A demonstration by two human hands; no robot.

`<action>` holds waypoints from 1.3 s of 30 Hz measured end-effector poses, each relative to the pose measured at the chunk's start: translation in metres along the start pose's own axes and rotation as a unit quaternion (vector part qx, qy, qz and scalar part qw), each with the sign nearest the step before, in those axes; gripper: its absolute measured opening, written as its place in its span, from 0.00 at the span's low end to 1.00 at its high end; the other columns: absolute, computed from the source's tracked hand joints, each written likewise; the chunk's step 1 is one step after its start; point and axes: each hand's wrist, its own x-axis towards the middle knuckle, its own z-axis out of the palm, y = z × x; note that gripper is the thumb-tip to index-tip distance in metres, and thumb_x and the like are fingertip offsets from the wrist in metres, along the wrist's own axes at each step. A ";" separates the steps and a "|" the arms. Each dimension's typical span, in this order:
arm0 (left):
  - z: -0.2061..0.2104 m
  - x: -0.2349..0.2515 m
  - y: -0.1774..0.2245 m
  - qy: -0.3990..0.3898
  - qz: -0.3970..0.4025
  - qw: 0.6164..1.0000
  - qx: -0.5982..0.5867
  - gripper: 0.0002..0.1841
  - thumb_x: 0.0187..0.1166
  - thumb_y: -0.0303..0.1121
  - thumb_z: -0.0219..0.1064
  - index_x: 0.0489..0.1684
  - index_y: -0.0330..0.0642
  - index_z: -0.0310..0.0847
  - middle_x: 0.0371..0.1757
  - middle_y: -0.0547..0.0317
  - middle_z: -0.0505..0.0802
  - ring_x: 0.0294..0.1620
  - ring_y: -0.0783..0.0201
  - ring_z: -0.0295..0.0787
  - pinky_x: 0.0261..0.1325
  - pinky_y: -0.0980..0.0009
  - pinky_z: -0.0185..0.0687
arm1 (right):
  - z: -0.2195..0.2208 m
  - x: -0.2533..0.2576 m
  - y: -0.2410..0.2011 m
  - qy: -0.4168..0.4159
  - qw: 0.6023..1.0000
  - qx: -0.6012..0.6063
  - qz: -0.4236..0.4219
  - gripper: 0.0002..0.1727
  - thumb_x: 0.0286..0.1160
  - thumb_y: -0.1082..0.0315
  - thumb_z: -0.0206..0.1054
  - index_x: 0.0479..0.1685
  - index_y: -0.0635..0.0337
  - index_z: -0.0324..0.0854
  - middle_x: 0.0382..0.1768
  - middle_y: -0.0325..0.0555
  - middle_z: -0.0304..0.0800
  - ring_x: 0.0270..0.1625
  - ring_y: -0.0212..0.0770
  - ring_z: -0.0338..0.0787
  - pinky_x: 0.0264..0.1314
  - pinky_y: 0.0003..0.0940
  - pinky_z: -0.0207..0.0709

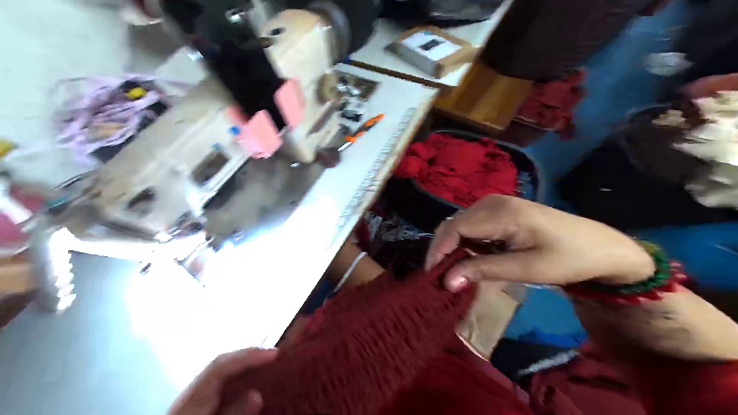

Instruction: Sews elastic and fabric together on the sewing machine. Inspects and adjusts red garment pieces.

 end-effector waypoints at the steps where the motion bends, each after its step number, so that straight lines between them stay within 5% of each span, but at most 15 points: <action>1: -0.014 -0.012 -0.002 0.054 -0.020 0.998 0.033 0.14 0.87 0.40 0.62 0.66 0.67 0.84 0.61 0.88 0.91 0.60 0.87 0.86 0.64 0.84 0.82 | 0.017 0.026 0.015 -0.013 1.000 0.020 0.002 0.13 0.81 0.57 0.70 0.46 0.58 0.89 0.31 0.27 0.93 0.31 0.16 0.88 0.34 0.12 0.84; 5: -0.066 -0.031 -0.085 0.170 -0.078 0.963 0.193 0.11 0.85 0.35 0.63 0.55 0.42 0.87 0.49 0.65 0.95 0.50 0.77 0.91 0.59 0.73 0.88 | 0.098 0.121 0.091 -0.052 0.997 -0.027 0.050 0.10 0.77 0.60 0.73 0.42 0.57 0.91 0.34 0.36 0.92 0.35 0.27 0.87 0.42 0.28 0.83; 9: -0.076 -0.031 -0.117 0.216 -0.177 0.938 0.205 0.10 0.78 0.34 0.72 0.48 0.40 0.91 0.41 0.61 0.95 0.42 0.74 0.92 0.52 0.72 0.90 | 0.131 0.154 0.117 -0.036 0.993 -0.101 0.045 0.11 0.72 0.59 0.76 0.42 0.57 0.92 0.44 0.44 0.93 0.49 0.40 0.90 0.58 0.44 0.84; 12: -0.080 -0.035 -0.117 0.220 -0.176 0.947 0.151 0.08 0.77 0.31 0.73 0.47 0.40 0.90 0.39 0.66 0.96 0.39 0.77 0.92 0.49 0.75 0.90 | 0.126 0.152 0.115 -0.036 0.994 -0.070 0.079 0.11 0.70 0.59 0.78 0.42 0.55 0.91 0.38 0.40 0.93 0.41 0.34 0.89 0.49 0.38 0.84; 16: -0.084 -0.040 -0.122 0.247 -0.158 0.953 0.074 0.06 0.75 0.25 0.72 0.46 0.37 0.89 0.38 0.64 0.96 0.38 0.75 0.93 0.46 0.75 0.91 | 0.122 0.149 0.115 -0.055 0.996 -0.012 0.075 0.06 0.68 0.70 0.76 0.43 0.55 0.91 0.45 0.37 0.92 0.46 0.27 0.89 0.52 0.27 0.84; 19: -0.076 -0.040 -0.118 0.246 -0.146 0.936 0.204 0.06 0.75 0.32 0.74 0.44 0.44 0.92 0.42 0.65 0.94 0.42 0.75 0.90 0.49 0.75 0.88 | 0.121 0.146 0.109 -0.050 0.997 0.003 0.064 0.06 0.69 0.73 0.73 0.39 0.52 0.92 0.40 0.32 0.93 0.41 0.24 0.89 0.45 0.22 0.83; 22: -0.061 -0.035 -0.106 0.246 -0.128 0.891 0.359 0.06 0.76 0.37 0.71 0.42 0.50 0.94 0.40 0.63 0.93 0.45 0.66 0.88 0.51 0.63 0.84 | 0.122 0.140 0.097 -0.017 0.999 -0.031 0.004 0.06 0.67 0.71 0.72 0.37 0.51 0.93 0.37 0.30 0.92 0.42 0.22 0.87 0.47 0.21 0.83; 30: -0.064 -0.049 -0.102 0.316 -0.055 0.893 0.316 0.04 0.68 0.33 0.77 0.36 0.45 0.94 0.37 0.68 0.94 0.42 0.79 0.88 0.49 0.82 0.84 | 0.117 0.117 0.103 0.045 0.992 -0.095 -0.071 0.06 0.70 0.69 0.71 0.33 0.55 0.94 0.48 0.39 0.92 0.51 0.24 0.89 0.52 0.19 0.83; 39: -0.060 -0.050 -0.100 0.326 -0.035 0.906 0.267 0.07 0.68 0.36 0.79 0.37 0.46 0.94 0.37 0.70 0.95 0.42 0.79 0.89 0.50 0.81 0.84 | 0.118 0.123 0.102 0.034 0.993 -0.098 -0.049 0.07 0.71 0.69 0.69 0.40 0.53 0.93 0.43 0.32 0.93 0.43 0.20 0.87 0.46 0.16 0.82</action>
